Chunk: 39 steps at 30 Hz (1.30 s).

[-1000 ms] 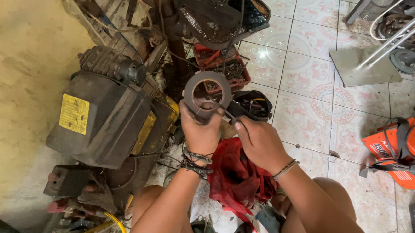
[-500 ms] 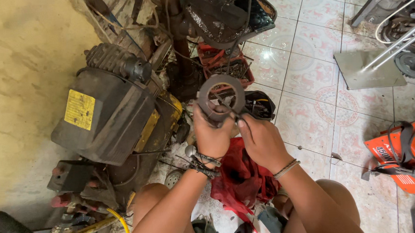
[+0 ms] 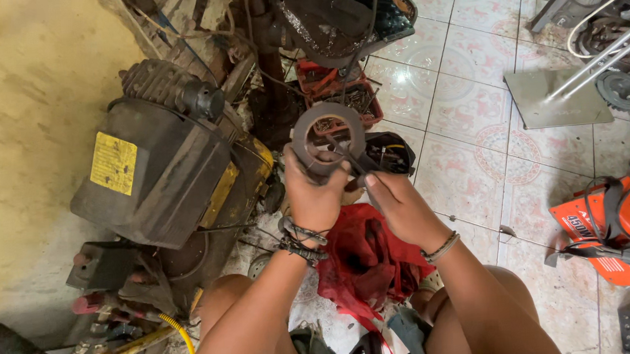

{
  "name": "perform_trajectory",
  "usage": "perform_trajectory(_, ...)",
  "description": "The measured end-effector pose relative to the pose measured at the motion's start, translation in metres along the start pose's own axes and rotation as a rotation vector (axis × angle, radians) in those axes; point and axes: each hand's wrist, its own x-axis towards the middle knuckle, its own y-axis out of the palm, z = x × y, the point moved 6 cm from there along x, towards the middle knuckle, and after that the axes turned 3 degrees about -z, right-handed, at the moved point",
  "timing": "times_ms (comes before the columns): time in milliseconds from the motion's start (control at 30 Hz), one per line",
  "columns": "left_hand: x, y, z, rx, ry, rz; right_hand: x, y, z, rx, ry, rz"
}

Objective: The person holds a circular metal part in their left hand and uses a metal file in their right hand to file the inner surface of the part. The person rotates the part to file different sections of the inner edge.

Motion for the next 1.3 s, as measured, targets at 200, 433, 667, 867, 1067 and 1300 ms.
perform_trajectory(200, -0.009, 0.002, -0.001, 0.017, -0.060, 0.029, 0.002, 0.001, 0.009, 0.042, -0.032, 0.017)
perform_trajectory(433, -0.004, -0.002, 0.002, 0.035, -0.024, -0.014, -0.004, -0.002, 0.019, -0.012, -0.041, 0.034)
perform_trajectory(667, -0.003, 0.000, 0.014, -0.006, -0.069, 0.012, -0.008, -0.005, 0.034, -0.051, -0.013, -0.008)
perform_trajectory(867, -0.008, 0.004, 0.006, 0.131, -0.019, -0.009, -0.005, -0.001, 0.037, -0.106, -0.009, -0.039)
perform_trajectory(1067, 0.007, -0.009, 0.006, -0.024, 0.083, -0.053, -0.011, -0.004, 0.041, -0.243, 0.043, -0.002)
perform_trajectory(1300, 0.020, -0.029, 0.030, 0.031, -0.058, -0.138, -0.023, -0.018, 0.049, -0.453, 0.162, 0.143)
